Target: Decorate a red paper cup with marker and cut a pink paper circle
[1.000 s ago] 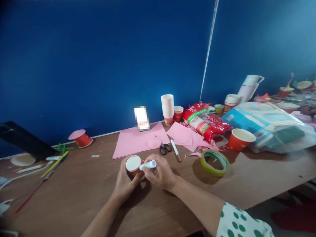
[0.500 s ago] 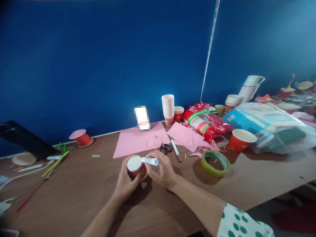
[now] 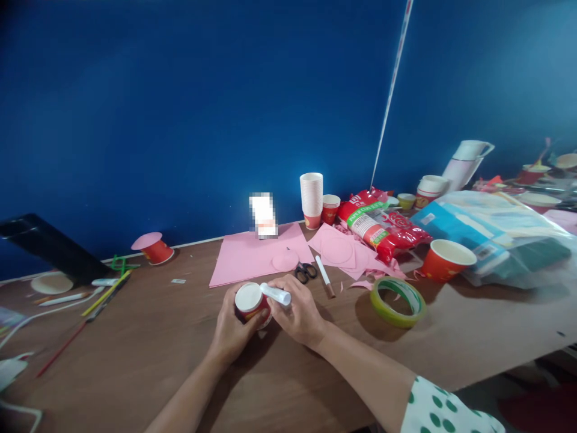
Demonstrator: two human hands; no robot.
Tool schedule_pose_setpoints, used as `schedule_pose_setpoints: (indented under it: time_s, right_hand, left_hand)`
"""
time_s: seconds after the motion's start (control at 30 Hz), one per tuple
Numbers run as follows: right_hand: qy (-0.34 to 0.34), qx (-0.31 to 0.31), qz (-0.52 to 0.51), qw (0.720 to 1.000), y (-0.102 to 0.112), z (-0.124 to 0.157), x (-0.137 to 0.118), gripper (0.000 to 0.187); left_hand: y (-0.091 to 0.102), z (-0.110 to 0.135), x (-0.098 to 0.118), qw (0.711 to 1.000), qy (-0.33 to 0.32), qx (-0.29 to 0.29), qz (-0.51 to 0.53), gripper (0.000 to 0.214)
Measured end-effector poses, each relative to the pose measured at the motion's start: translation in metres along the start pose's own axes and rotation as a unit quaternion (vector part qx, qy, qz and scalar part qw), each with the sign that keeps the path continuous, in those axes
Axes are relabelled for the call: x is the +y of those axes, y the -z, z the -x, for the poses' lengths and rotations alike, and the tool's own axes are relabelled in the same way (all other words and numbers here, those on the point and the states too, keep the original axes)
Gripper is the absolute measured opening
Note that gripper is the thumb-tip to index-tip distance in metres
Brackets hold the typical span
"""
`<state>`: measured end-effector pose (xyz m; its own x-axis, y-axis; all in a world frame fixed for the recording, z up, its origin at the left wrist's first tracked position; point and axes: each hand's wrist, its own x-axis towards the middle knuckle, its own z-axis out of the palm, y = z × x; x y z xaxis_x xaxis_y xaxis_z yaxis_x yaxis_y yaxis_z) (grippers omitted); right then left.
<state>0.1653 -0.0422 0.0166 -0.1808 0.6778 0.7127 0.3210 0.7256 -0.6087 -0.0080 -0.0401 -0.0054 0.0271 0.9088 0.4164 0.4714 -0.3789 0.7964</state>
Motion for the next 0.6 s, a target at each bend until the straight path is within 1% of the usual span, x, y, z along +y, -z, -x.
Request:
schedule_pose_setpoints:
  time_s: [0.23,0.37,0.6]
  right_hand:
    - [0.01,-0.016,0.009,1.0,0.0016,-0.0014,0.0002,0.023]
    - [0.028,-0.02,0.009,0.999,0.0014,-0.0022,0.0005,0.029]
    - [0.029,-0.022,0.008,0.999,0.0004,-0.0004,0.0025,0.034]
  left_hand:
    - [-0.0001,-0.0001,-0.0015,1.0,-0.005,0.003,-0.012,0.049]
    - [0.0002,0.0002,-0.0021,1.0,-0.008,0.001,-0.015,0.05]
    - [0.0008,0.0,-0.0014,1.0,-0.007,-0.001,-0.017,0.049]
